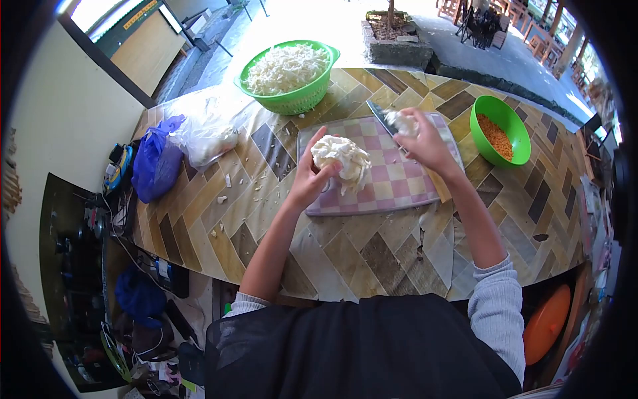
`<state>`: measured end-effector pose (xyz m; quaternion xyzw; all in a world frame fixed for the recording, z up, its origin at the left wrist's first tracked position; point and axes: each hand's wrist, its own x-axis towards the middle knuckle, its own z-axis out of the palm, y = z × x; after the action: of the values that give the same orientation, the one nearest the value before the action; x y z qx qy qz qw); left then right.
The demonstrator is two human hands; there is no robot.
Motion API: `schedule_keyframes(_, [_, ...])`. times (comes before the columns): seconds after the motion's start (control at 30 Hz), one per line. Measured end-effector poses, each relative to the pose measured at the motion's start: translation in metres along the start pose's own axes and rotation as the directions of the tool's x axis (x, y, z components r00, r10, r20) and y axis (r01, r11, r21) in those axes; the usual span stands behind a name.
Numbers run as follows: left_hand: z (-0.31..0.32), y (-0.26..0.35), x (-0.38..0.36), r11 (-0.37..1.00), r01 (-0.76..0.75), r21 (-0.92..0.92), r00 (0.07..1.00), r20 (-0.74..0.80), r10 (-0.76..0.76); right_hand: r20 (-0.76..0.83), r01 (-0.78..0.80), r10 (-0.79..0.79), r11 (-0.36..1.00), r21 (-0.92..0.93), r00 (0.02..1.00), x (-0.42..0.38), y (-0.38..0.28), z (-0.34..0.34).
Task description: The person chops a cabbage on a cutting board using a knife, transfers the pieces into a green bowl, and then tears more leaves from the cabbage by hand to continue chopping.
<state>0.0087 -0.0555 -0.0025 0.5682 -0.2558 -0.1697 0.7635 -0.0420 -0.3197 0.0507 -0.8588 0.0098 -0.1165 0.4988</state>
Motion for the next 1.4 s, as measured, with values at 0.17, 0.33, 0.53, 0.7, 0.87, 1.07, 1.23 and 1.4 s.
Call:
schedule_keyframes(0.17, [-0.003,-0.001,-0.002,0.999,0.048,0.015,0.996,-0.079,-0.046,0.121,0.163,-0.127,0.915,-0.37,0.985,-0.018,-0.006,0.013])
schedule_keyframes(0.33, [-0.002,-0.004,-0.002,0.999,0.05,-0.005,0.995,-0.091,-0.05,0.15,0.463,-0.44,0.858,-0.221,0.886,-0.02,-0.025,0.038])
schedule_keyframes(0.53, [0.003,-0.002,-0.004,0.999,0.033,0.017,0.993,-0.113,-0.03,0.092,0.322,-0.308,0.91,-0.26,0.947,-0.038,-0.039,0.083])
schedule_keyframes(0.7, [0.004,0.004,-0.005,0.996,0.08,0.033,0.99,-0.12,-0.076,0.2,0.489,-0.462,0.865,-0.113,0.864,-0.021,-0.032,0.063])
schedule_keyframes(0.87, [-0.003,0.001,-0.004,0.995,0.1,0.011,0.992,-0.085,-0.099,0.374,0.447,-0.418,0.894,0.009,0.828,-0.007,-0.029,0.037])
schedule_keyframes(1.07, [-0.002,0.005,-0.003,0.995,0.08,0.057,0.996,-0.035,-0.078,0.372,0.485,-0.462,0.874,0.037,0.805,-0.003,-0.02,0.033])
schedule_keyframes(1.23, [-0.001,0.004,-0.003,0.995,0.025,0.095,0.999,0.019,-0.027,0.366,0.434,-0.466,0.884,0.172,0.805,0.003,-0.011,0.03])
schedule_keyframes(1.4, [-0.002,0.005,-0.004,0.997,0.063,0.038,0.998,0.0,-0.063,0.215,0.55,-0.53,0.834,-0.039,0.82,-0.011,-0.02,0.041])
